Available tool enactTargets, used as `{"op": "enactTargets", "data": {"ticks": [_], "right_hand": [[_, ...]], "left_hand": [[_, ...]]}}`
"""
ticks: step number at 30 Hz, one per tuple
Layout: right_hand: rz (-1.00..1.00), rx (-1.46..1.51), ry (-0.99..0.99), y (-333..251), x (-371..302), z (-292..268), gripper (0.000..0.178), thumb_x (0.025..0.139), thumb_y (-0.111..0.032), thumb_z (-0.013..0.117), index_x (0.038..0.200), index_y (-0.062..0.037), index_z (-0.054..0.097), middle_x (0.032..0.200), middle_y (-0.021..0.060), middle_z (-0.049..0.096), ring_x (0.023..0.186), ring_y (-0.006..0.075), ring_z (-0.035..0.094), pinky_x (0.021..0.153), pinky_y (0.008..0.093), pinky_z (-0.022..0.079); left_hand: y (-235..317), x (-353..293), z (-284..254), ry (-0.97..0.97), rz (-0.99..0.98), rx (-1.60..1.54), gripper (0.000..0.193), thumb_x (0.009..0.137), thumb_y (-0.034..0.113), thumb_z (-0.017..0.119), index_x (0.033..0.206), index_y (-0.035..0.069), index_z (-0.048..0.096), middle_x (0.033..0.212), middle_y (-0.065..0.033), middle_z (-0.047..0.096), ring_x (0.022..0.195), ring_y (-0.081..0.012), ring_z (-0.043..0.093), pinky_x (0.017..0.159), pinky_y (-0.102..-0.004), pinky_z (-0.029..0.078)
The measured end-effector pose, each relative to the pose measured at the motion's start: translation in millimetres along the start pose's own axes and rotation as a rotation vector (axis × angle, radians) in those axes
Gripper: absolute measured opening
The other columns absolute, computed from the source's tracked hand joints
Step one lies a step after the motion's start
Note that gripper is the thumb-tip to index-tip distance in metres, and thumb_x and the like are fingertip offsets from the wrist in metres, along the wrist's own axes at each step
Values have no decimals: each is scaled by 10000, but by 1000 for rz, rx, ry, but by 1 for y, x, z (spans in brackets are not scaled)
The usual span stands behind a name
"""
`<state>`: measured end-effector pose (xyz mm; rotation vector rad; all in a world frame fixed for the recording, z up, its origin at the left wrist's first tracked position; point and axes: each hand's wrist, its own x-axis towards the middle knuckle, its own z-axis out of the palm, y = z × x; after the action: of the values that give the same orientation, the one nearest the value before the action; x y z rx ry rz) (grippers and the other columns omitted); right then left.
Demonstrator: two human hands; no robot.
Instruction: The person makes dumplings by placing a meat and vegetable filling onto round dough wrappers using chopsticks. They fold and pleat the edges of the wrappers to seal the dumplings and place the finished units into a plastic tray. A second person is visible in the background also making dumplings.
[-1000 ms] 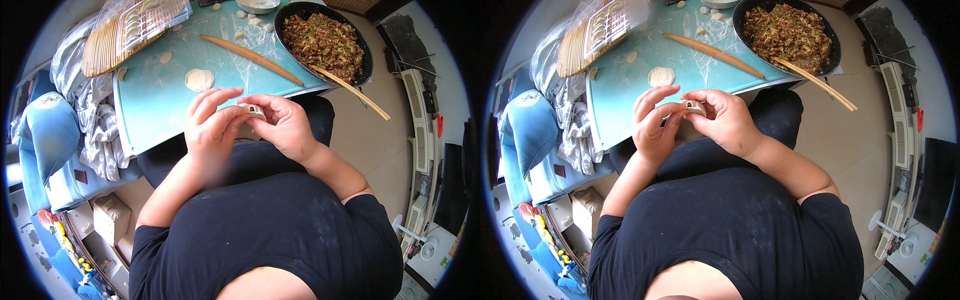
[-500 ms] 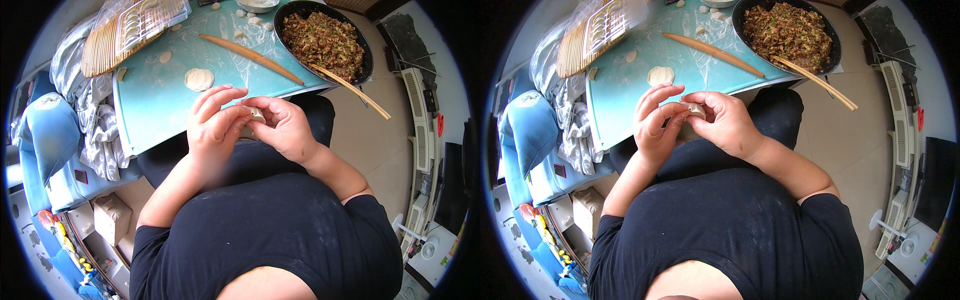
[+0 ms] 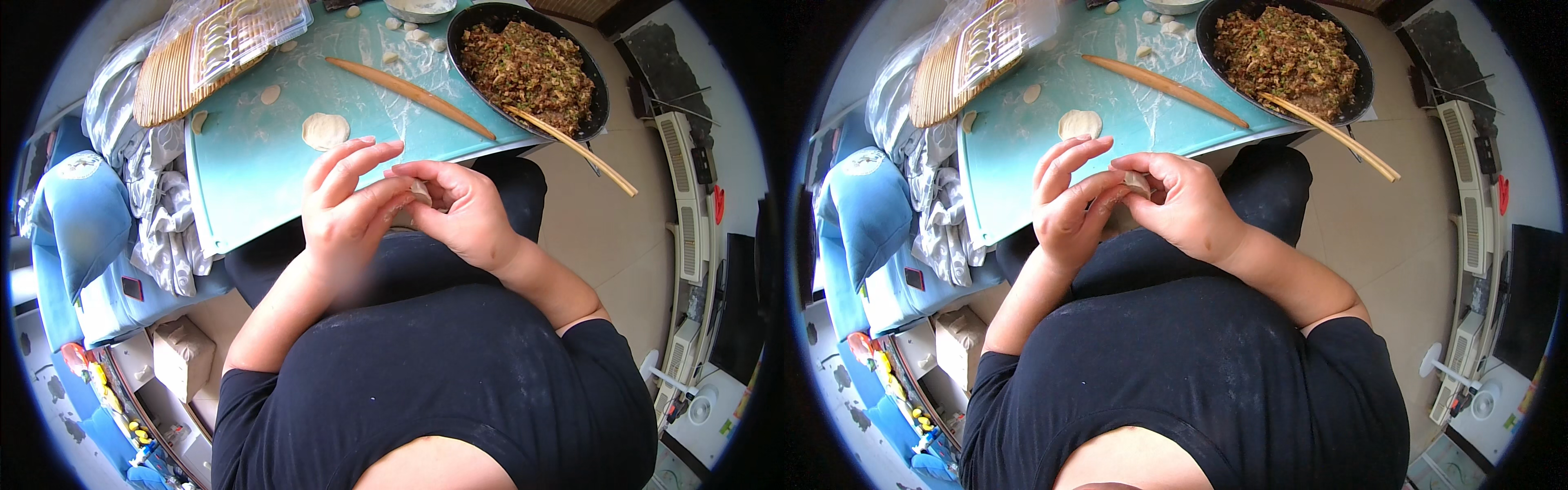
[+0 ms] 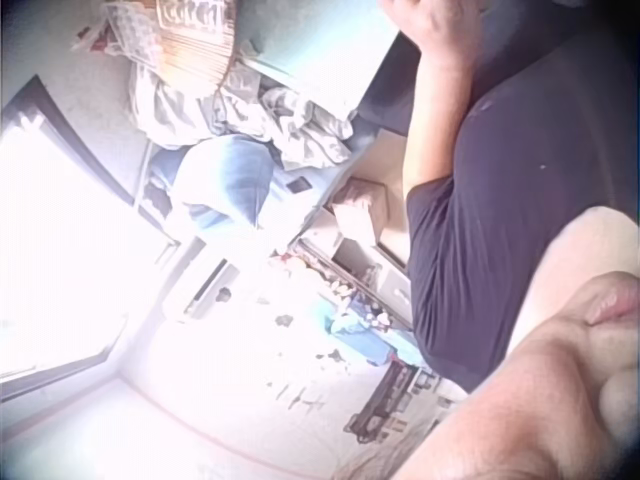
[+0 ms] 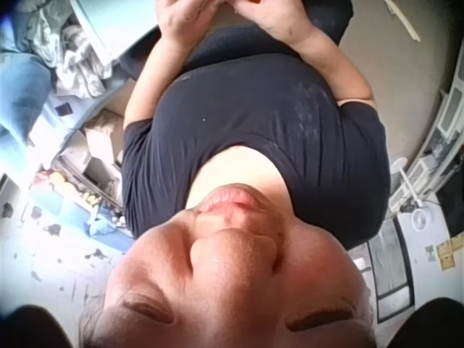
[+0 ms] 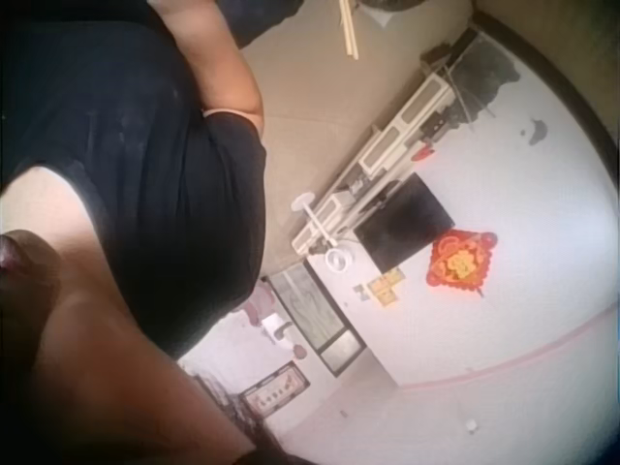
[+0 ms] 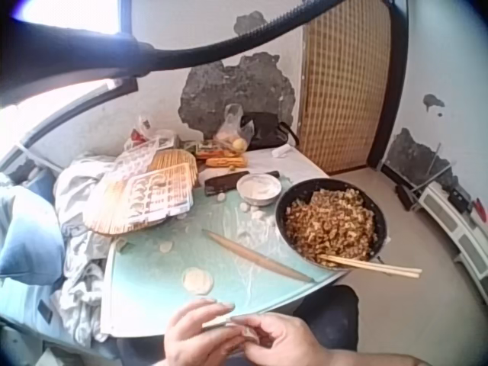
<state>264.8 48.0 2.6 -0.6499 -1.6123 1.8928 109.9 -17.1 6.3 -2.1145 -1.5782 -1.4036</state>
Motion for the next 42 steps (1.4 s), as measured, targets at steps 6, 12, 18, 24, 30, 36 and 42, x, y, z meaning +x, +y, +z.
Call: {"op": "enactTargets", "data": {"ticks": [6, 12, 18, 24, 30, 36, 42], "right_hand": [[-32, -69, 19, 2, 0, 1, 300, 798, -22, 622, 1092, 15, 575, 916, 57, 618, 771, 53, 558, 710, 213, 480], [10, 78, 7, 0, 2, 0, 341, 812, 3, 601, 1139, 18, 507, 985, 76, 603, 838, 82, 578, 762, 223, 486], [-73, 262, 52, -9, 7, 5, 298, 822, 46, 560, 1073, 1, 406, 1048, 119, 564, 942, 136, 587, 839, 249, 483], [-56, -56, 53, -9, 6, -1, 229, 817, -6, 600, 1010, -1, 477, 1025, 105, 570, 884, 124, 595, 727, 248, 507], [-478, -902, 13, -28, 16, -19, 187, 815, -209, 637, 783, -52, 541, 728, 80, 552, 587, 219, 558, 485, 306, 440], [-526, -1085, -146, -27, 24, -25, 220, 814, -199, 598, 674, -62, 498, 628, 97, 522, 569, 295, 536, 490, 376, 422], [-446, -1011, -246, -21, 25, -18, 196, 816, -160, 568, 666, -54, 501, 628, 119, 519, 585, 311, 536, 506, 385, 423]], "left_hand": [[1, -2, 2, -31, 21, 23, 194, 635, 86, 701, 809, 52, 622, 1042, -109, 620, 1000, -291, 553, 850, -384, 450], [0, -6, 5, 30, -81, -59, 502, 670, 116, 723, 1132, 36, 541, 1166, -132, 551, 1052, -298, 536, 904, -391, 426], [7, -17, 12, -93, -754, -1136, 586, 828, 44, 625, 1347, 21, 355, 1309, -101, 465, 1123, -168, 497, 948, -315, 412], [0, -18, 12, -81, -842, -1207, 364, 880, 64, 562, 1232, 8, 491, 1188, -82, 556, 1047, -138, 539, 903, -277, 444], [-1, -19, 9, -91, -1008, -1204, 320, 902, 105, 534, 1203, -1, 505, 1074, -78, 600, 942, -115, 573, 817, -256, 484], [-2, -22, 7, -138, -942, -1149, 334, 912, 106, 518, 1228, -1, 492, 1037, -55, 601, 926, -104, 567, 820, -243, 466], [-2, -22, 4, -128, -897, -1092, 311, 905, 116, 540, 1187, -7, 494, 1001, -62, 607, 903, -109, 564, 816, -253, 452]]}}
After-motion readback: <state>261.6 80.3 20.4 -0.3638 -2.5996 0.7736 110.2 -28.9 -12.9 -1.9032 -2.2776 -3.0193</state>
